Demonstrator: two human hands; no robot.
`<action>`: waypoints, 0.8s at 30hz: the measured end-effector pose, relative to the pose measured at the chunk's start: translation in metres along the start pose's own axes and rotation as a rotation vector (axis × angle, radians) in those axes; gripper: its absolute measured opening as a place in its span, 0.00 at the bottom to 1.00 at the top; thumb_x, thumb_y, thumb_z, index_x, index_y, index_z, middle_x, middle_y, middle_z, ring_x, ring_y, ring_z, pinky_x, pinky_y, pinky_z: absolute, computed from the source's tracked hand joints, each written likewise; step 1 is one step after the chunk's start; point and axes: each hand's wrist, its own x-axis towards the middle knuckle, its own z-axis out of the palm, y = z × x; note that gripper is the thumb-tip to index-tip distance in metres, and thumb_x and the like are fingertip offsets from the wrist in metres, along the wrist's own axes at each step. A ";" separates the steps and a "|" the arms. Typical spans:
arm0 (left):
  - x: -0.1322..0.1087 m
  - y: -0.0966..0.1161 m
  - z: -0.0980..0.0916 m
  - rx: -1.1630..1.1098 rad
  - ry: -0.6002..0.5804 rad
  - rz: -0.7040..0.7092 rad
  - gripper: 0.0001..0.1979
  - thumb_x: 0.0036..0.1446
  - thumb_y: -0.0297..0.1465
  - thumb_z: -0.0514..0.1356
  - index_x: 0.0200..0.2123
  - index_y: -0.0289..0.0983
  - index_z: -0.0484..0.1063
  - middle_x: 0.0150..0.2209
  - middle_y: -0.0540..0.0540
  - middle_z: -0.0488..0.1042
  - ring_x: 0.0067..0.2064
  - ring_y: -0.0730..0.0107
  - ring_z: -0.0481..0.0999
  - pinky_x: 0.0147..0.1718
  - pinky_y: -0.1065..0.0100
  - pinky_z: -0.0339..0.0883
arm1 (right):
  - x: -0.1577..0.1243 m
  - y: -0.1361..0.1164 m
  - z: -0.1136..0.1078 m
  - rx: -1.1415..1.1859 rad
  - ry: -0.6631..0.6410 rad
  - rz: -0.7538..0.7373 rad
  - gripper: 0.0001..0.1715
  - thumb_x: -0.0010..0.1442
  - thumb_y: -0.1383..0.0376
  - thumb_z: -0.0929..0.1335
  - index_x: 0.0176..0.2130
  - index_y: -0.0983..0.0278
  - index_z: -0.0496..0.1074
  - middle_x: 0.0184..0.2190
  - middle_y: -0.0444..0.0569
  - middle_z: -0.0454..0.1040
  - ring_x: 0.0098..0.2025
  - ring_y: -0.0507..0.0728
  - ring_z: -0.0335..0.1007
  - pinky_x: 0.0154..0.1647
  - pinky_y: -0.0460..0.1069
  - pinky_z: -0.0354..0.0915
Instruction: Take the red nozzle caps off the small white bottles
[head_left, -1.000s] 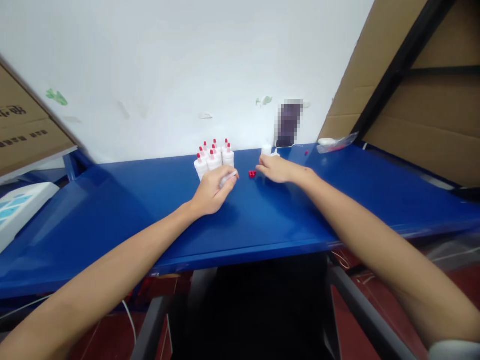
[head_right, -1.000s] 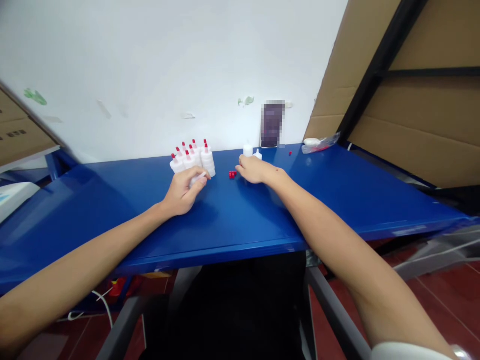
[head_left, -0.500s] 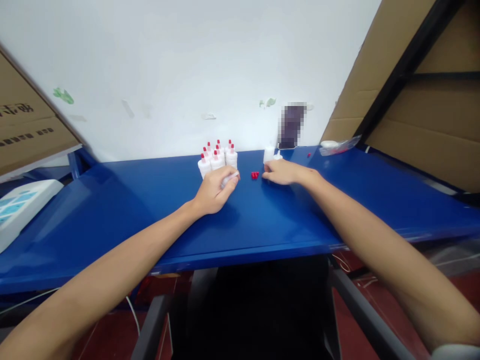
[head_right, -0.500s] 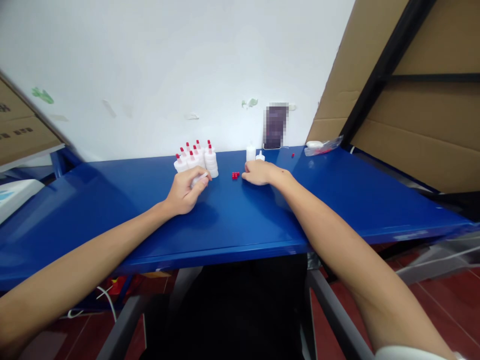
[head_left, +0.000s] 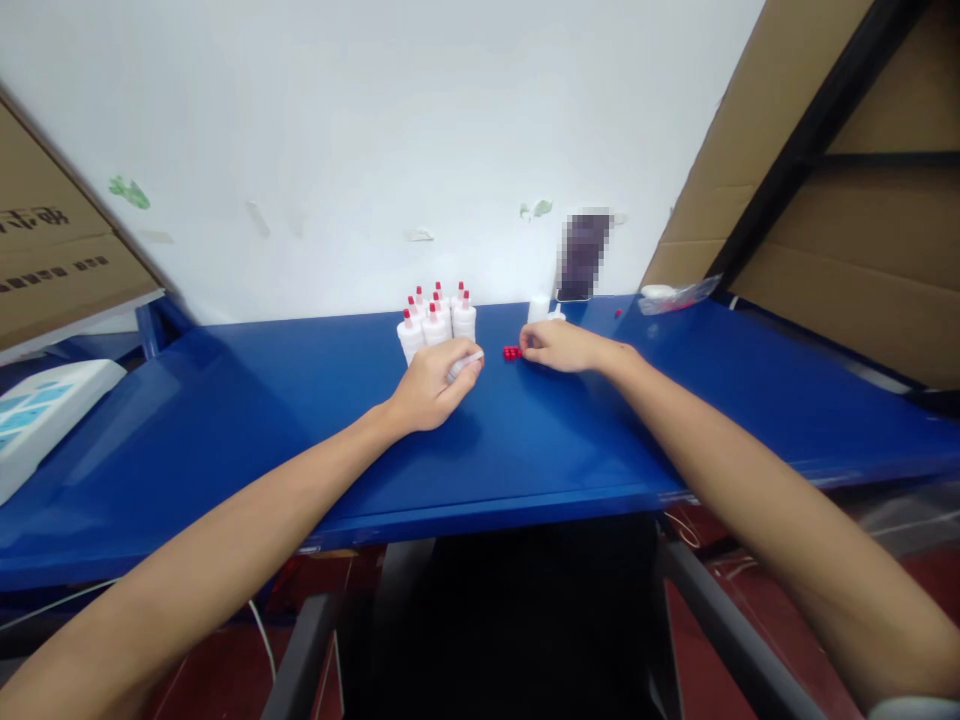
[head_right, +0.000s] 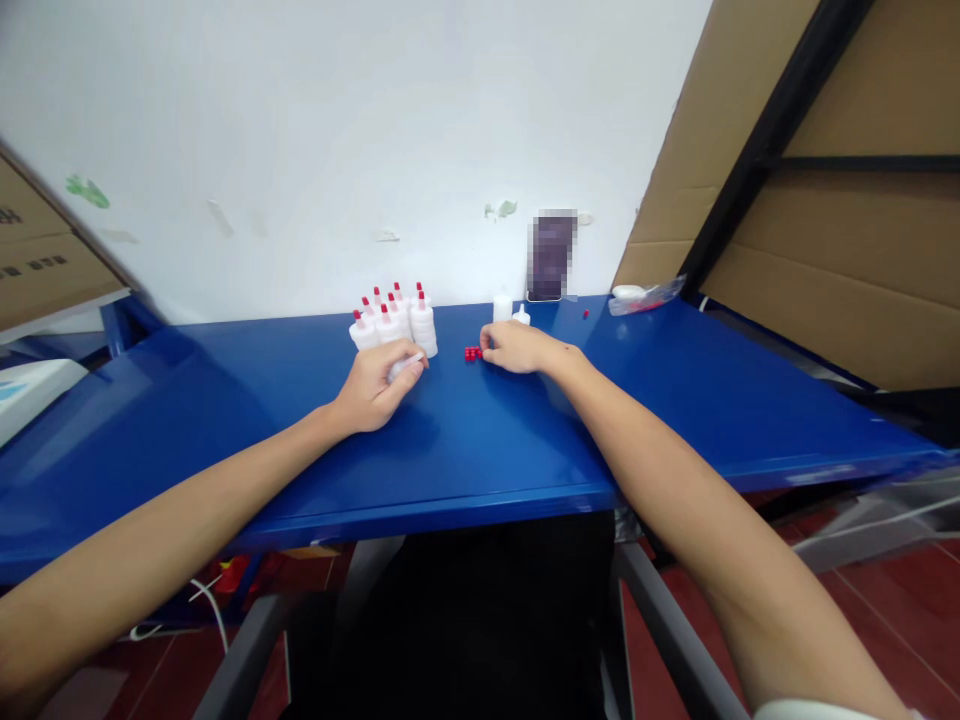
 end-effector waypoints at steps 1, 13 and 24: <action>0.000 0.000 0.000 0.001 -0.006 -0.001 0.11 0.69 0.35 0.53 0.38 0.36 0.72 0.32 0.47 0.76 0.33 0.70 0.74 0.37 0.68 0.68 | 0.000 0.000 0.000 0.000 0.004 0.001 0.08 0.63 0.65 0.66 0.42 0.64 0.73 0.34 0.50 0.77 0.33 0.56 0.69 0.36 0.49 0.59; 0.000 0.000 0.001 -0.006 -0.041 -0.001 0.12 0.69 0.35 0.52 0.37 0.36 0.72 0.32 0.47 0.76 0.33 0.69 0.74 0.37 0.67 0.68 | 0.000 0.000 0.001 0.027 -0.009 0.005 0.06 0.64 0.64 0.66 0.38 0.64 0.72 0.33 0.50 0.77 0.32 0.55 0.68 0.35 0.49 0.58; 0.000 0.001 0.001 -0.016 -0.074 -0.014 0.12 0.69 0.35 0.52 0.38 0.37 0.72 0.33 0.47 0.76 0.34 0.68 0.75 0.38 0.66 0.69 | 0.001 0.000 0.002 0.022 -0.008 -0.005 0.09 0.65 0.62 0.65 0.36 0.64 0.72 0.33 0.51 0.76 0.34 0.56 0.69 0.35 0.50 0.58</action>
